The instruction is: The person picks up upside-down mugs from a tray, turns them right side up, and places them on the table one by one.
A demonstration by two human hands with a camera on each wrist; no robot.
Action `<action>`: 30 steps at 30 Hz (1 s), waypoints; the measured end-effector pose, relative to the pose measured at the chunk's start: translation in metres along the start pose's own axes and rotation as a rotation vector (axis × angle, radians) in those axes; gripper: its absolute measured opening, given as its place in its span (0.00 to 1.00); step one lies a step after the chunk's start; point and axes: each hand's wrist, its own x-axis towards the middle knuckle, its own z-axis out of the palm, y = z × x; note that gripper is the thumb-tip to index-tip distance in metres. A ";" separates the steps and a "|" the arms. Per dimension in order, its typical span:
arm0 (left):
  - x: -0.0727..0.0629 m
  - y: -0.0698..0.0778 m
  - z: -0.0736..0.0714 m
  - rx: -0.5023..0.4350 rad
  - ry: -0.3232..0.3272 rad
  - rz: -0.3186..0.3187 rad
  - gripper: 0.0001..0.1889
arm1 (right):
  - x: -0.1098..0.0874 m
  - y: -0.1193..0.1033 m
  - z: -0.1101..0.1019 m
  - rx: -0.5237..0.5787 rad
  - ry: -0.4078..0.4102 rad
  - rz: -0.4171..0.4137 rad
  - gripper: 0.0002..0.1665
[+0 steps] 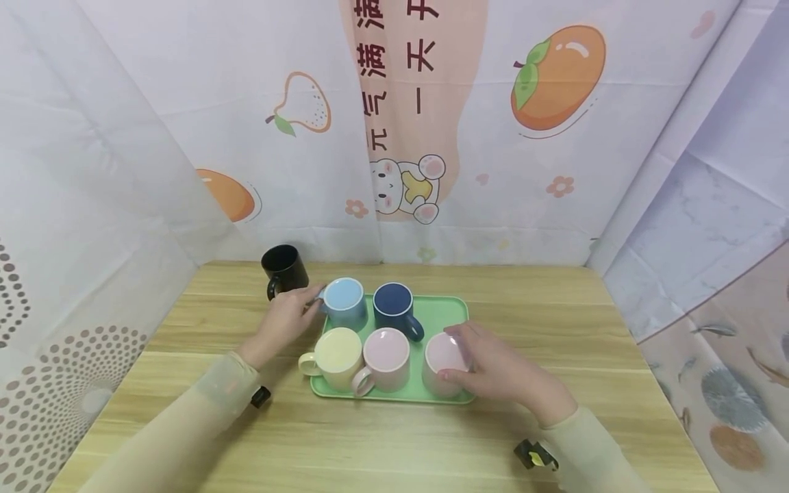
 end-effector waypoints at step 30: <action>0.001 0.004 -0.023 0.043 0.288 0.041 0.02 | 0.000 -0.002 0.000 0.035 -0.020 0.006 0.44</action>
